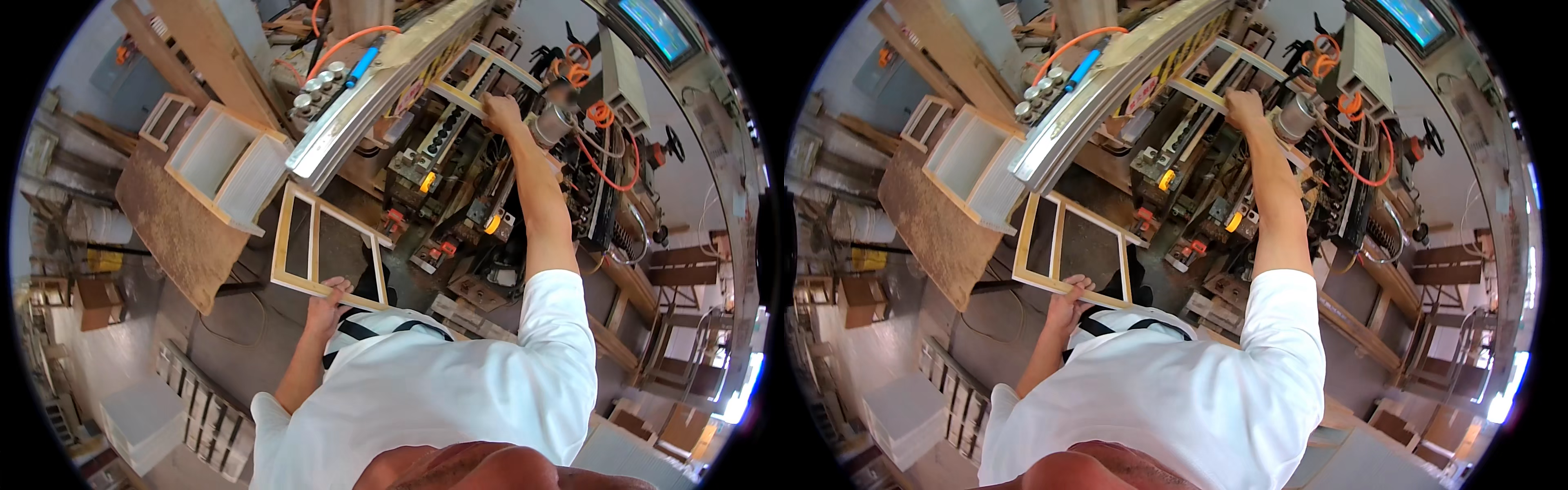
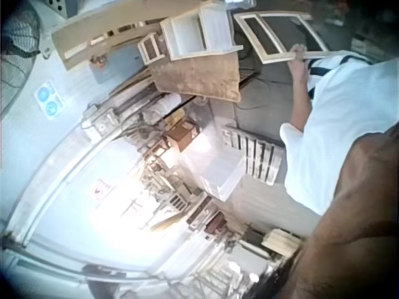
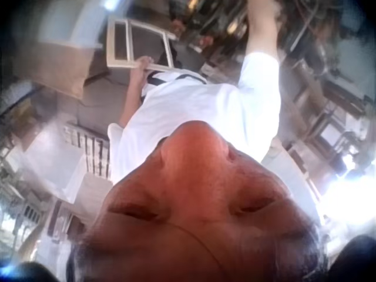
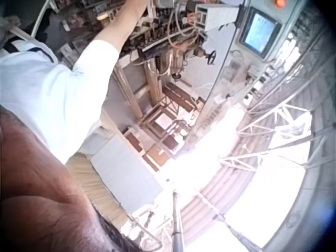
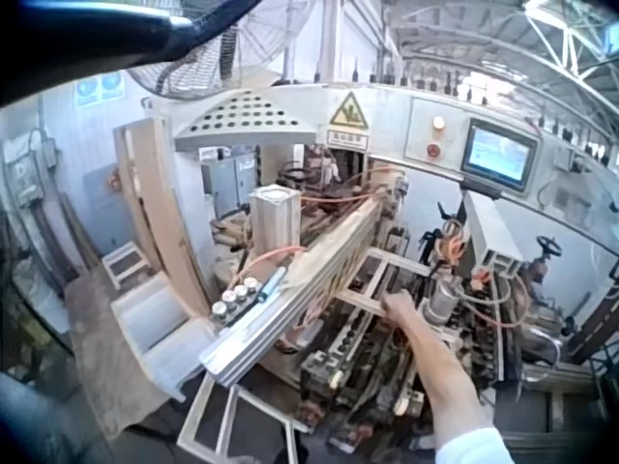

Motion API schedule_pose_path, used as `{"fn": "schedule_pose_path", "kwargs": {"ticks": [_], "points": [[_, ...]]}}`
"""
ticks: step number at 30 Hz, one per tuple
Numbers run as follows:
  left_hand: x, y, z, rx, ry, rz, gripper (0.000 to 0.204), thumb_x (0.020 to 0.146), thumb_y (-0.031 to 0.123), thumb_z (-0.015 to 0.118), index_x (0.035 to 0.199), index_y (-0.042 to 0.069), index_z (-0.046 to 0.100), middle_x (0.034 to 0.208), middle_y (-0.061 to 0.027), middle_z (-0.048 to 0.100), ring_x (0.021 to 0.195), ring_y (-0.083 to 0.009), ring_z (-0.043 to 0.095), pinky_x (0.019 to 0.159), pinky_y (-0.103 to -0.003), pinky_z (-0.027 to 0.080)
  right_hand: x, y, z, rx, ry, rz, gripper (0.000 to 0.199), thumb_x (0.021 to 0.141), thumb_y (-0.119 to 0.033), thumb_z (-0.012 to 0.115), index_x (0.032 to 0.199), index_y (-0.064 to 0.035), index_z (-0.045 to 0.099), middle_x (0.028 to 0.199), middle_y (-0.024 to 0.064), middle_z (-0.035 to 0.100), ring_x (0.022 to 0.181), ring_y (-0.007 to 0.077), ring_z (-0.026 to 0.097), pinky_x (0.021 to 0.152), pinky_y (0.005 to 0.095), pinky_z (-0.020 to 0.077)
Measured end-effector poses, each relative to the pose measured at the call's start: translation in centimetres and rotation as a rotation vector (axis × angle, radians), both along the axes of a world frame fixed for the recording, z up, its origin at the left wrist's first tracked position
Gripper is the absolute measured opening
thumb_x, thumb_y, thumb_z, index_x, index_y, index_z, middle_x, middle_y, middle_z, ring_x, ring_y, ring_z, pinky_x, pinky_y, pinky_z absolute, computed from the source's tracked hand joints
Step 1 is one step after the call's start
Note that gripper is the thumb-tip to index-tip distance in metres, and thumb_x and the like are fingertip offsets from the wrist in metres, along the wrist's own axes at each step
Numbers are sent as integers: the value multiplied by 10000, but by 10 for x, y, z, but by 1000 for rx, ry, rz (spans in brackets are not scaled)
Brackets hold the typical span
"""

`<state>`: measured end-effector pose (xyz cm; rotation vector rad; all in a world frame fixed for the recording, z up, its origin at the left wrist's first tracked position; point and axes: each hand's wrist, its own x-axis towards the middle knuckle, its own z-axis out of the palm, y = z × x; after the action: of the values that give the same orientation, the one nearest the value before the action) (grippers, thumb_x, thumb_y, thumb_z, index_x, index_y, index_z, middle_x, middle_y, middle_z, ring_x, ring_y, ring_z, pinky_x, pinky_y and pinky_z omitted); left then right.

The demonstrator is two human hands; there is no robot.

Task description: The person assembles a wooden chair frame by hand in a workshop. They repeatedly pick up a rectangular wooden frame, align it with a jig on a workbench, and press the joints together to secure the structure.

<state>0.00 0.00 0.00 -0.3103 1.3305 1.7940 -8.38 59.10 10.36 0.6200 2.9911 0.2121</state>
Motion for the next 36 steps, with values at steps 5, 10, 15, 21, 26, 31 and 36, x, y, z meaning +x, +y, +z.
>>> {"fn": "schedule_pose_path", "kwargs": {"ticks": [5,10,15,21,26,31,36], "points": [[4,-16,40,-8,131,23,329,893,118,628,1190,16,532,1111,-107,619,1077,-233,610,775,-327,547,9,-1,3,36,51,39,427,745,-188,716,1093,-39,520,870,156,672,903,339,630,882,461,418],[-32,-79,85,-3,349,11,340,883,123,635,1200,36,546,1074,-69,619,1062,-226,621,778,-301,527,2,3,-12,31,59,23,493,714,-316,724,1106,-79,543,963,166,671,945,366,625,818,474,462],[-107,-145,96,-74,583,252,471,911,126,607,1311,-39,421,1103,-105,570,1032,-271,624,839,-383,548,-2,1,-7,33,19,-143,629,703,-360,734,1241,-111,524,1066,169,661,993,354,627,823,459,491],[-221,-214,89,138,544,471,489,965,141,520,1369,-56,327,1394,-178,409,1246,-379,467,972,-510,474,4,-61,2,-16,456,-82,524,823,-292,684,1246,-17,541,1032,179,655,930,366,636,787,455,500],[-348,-233,51,314,458,425,533,983,165,493,1412,-62,272,1442,-192,370,1302,-401,403,1049,-518,402,10,-184,2,-385,870,-100,426,882,-224,647,1215,33,577,1092,190,658,1007,311,637,867,407,499],[-463,-204,20,307,391,325,469,1010,200,435,1343,-114,333,1433,-226,352,1301,-385,408,1023,-511,425,45,-296,-45,-737,828,-258,324,848,-124,670,1134,19,620,976,136,689,870,190,656,783,316,510],[-492,-172,61,-1002,550,-222,625,941,525,458,879,-65,656,716,-192,667,820,-313,687,740,-429,534,121,-391,-109,-716,733,-508,302,842,-107,661,1117,17,632,967,144,691,849,218,670,773,323,519]]}}
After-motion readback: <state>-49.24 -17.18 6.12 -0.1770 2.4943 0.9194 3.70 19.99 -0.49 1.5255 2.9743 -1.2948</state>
